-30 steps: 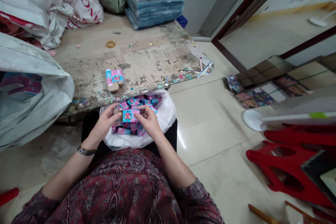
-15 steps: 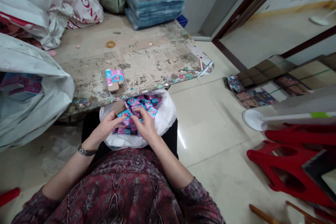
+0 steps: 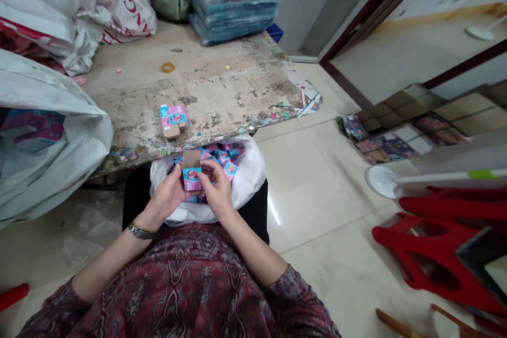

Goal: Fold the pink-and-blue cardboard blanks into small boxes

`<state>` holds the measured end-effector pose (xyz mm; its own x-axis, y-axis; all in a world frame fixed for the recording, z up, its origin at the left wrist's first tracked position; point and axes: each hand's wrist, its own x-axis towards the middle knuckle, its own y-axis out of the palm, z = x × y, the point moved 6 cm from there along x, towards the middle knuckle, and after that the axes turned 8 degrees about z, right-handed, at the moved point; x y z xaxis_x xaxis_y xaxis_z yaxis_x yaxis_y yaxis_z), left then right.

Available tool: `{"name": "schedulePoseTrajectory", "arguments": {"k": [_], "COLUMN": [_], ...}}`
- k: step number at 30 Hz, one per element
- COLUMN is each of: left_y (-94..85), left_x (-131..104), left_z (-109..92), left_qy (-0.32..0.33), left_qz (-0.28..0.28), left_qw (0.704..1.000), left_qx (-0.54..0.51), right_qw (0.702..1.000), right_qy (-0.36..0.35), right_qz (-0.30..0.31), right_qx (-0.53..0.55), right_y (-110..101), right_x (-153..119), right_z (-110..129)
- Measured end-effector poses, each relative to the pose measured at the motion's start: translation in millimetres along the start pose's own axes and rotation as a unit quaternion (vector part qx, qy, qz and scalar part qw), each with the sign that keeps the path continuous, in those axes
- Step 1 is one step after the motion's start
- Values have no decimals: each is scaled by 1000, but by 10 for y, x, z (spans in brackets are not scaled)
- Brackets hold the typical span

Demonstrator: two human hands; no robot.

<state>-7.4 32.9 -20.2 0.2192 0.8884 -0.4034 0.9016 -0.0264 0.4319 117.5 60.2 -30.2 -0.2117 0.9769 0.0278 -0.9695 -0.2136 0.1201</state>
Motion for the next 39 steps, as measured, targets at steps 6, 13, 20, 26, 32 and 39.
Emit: {"name": "schedulePoseTrajectory", "arguments": {"k": [6,13,20,26,32,39], "left_y": [37,-98,-142,-223,-196,-250], "left_x": [16,41,4,23,46,40], "left_z": [7,-3,-67,-101,-57,37], "left_qy": [-2,26,58,83,75,16], "left_qz": [2,-68,-68,-71,-29,-61], "left_qw": [995,995,995,975,976,993], "left_qx": [-97,-66,49,196,205,96], "right_qw": [997,986,997,994,991,993], "right_qy": [-43,-98,-17,86,89,1], "right_qz": [0,46,46,38,84,117], "right_qx": [-66,-126,-59,49,47,-34], "right_y": [-14,29,39,12,39,65], "right_x": [-43,-62,-50,-31,-24,-17], "right_z": [83,215,99,-117,-92,67]}}
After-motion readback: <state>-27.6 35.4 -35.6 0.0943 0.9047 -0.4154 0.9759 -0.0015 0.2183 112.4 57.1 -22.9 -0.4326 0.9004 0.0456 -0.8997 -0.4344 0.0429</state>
